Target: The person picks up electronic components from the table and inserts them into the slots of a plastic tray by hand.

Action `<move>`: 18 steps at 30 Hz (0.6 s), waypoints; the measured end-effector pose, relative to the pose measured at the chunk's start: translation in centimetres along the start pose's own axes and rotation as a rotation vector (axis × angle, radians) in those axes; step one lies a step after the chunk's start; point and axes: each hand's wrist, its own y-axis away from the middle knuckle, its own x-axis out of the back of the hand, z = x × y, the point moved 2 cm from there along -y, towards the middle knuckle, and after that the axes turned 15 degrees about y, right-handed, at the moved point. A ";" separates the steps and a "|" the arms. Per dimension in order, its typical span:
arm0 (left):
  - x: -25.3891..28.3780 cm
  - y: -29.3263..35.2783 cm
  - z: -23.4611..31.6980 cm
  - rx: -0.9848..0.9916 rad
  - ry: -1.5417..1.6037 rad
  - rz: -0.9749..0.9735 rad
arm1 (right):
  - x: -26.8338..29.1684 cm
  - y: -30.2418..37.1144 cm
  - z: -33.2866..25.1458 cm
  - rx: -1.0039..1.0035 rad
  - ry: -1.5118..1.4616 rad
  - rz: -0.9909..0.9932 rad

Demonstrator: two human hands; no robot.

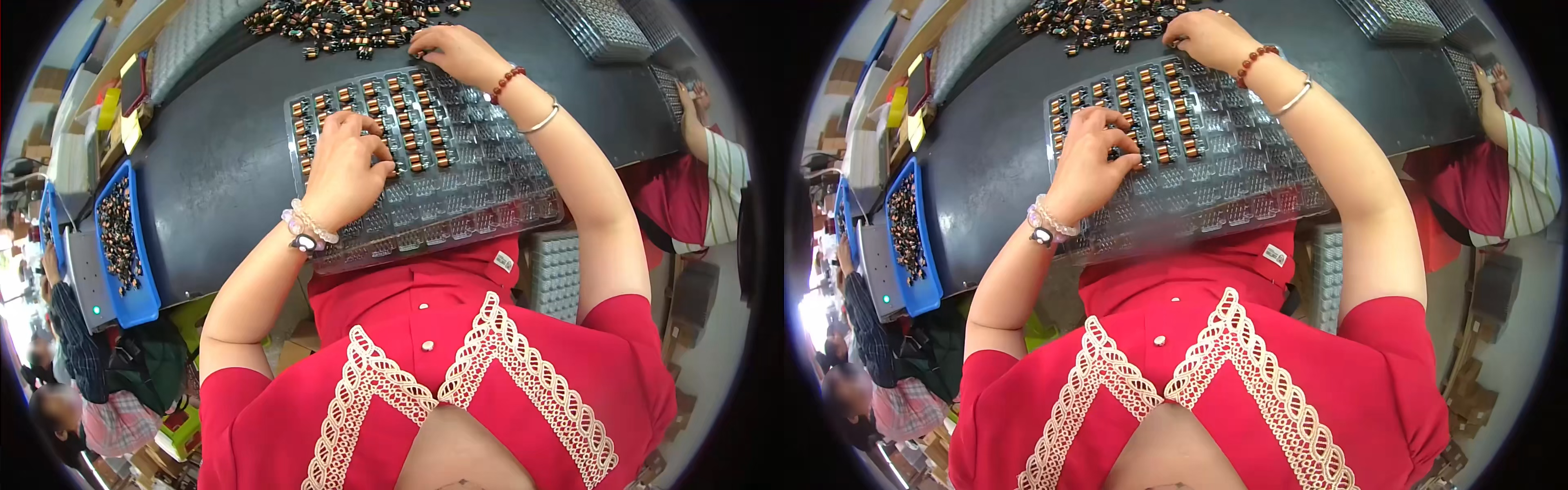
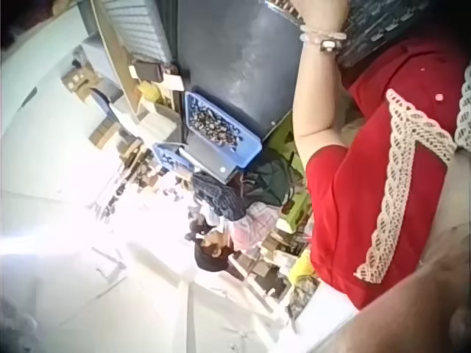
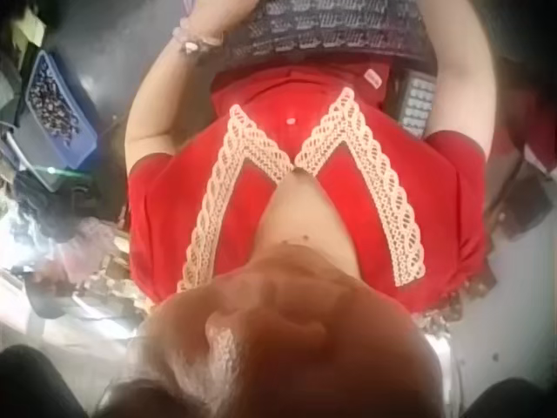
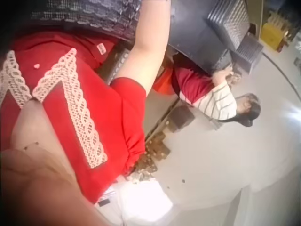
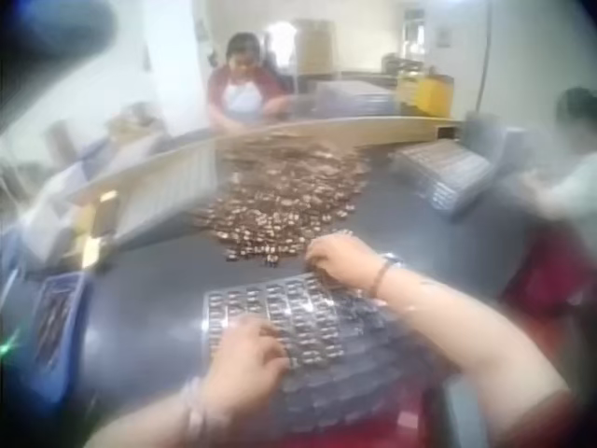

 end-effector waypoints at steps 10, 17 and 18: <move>1.6 -2.6 -1.5 -0.035 -0.079 0.094 | 0.1 -0.7 -0.5 -0.128 -0.066 0.099; 6.2 -10.4 -11.1 0.111 -0.279 0.407 | 1.1 -0.9 -1.7 -0.169 -0.164 0.004; 6.1 -10.8 -11.2 0.105 -0.273 0.402 | 1.0 -0.6 -1.4 -0.177 -0.158 0.002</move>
